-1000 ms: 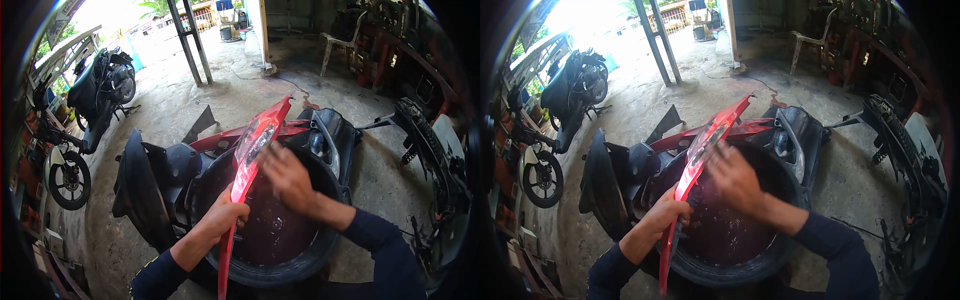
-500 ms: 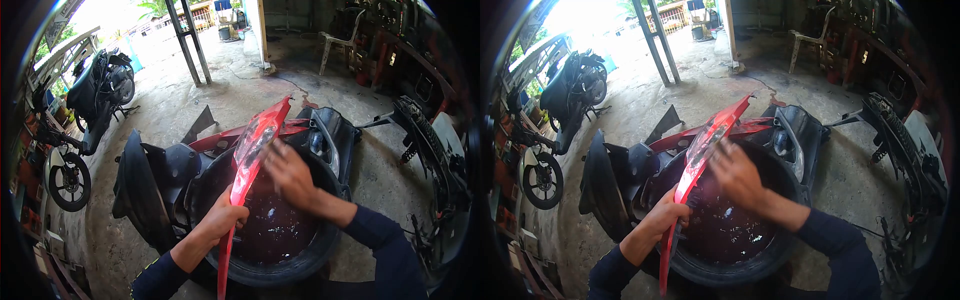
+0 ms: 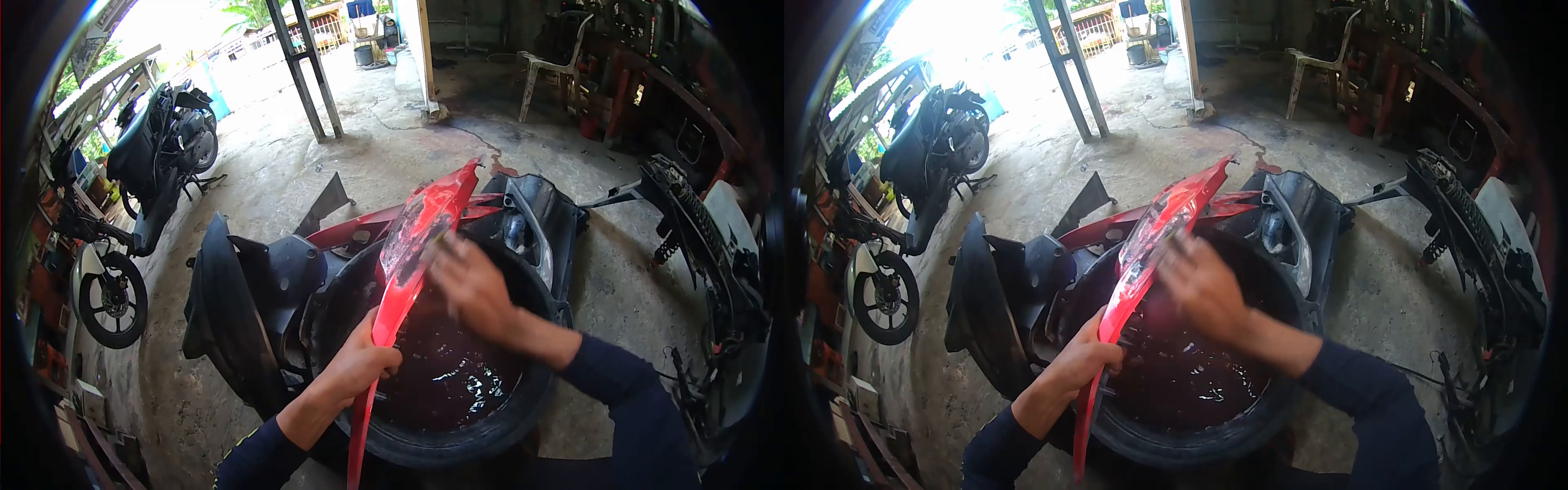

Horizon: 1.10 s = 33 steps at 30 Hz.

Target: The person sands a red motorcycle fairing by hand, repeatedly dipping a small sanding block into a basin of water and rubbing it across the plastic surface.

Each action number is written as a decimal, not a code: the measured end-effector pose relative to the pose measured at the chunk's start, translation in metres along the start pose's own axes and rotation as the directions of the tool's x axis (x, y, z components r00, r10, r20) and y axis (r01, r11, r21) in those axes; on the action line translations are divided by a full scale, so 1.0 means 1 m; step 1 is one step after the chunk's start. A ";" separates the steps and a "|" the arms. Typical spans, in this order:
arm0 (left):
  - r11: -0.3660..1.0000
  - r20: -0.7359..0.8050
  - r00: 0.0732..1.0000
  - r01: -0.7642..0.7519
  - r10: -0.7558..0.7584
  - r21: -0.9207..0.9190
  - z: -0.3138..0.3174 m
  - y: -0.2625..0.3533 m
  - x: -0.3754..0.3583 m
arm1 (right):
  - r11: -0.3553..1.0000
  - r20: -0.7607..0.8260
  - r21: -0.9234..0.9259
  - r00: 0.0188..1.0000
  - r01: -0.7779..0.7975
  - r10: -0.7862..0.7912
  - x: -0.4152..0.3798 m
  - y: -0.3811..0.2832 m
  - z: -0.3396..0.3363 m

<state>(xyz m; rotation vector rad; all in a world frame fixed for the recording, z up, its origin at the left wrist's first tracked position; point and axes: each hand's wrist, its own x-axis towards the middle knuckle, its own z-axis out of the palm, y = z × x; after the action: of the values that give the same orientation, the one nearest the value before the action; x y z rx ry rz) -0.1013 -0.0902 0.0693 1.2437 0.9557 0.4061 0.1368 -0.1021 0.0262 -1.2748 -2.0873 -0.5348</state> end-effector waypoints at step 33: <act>0.914 -0.046 0.997 -0.042 0.066 0.403 0.006 -0.057 0.000 | 0.967 0.052 -0.036 0.966 -0.251 0.252 -0.058 0.041 0.057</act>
<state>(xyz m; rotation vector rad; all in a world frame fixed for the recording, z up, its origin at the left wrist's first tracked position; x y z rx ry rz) -0.1093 -0.1118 0.0166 1.6419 1.0920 0.2971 0.1760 -0.0851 -0.0549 -1.5601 -1.9286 -0.4208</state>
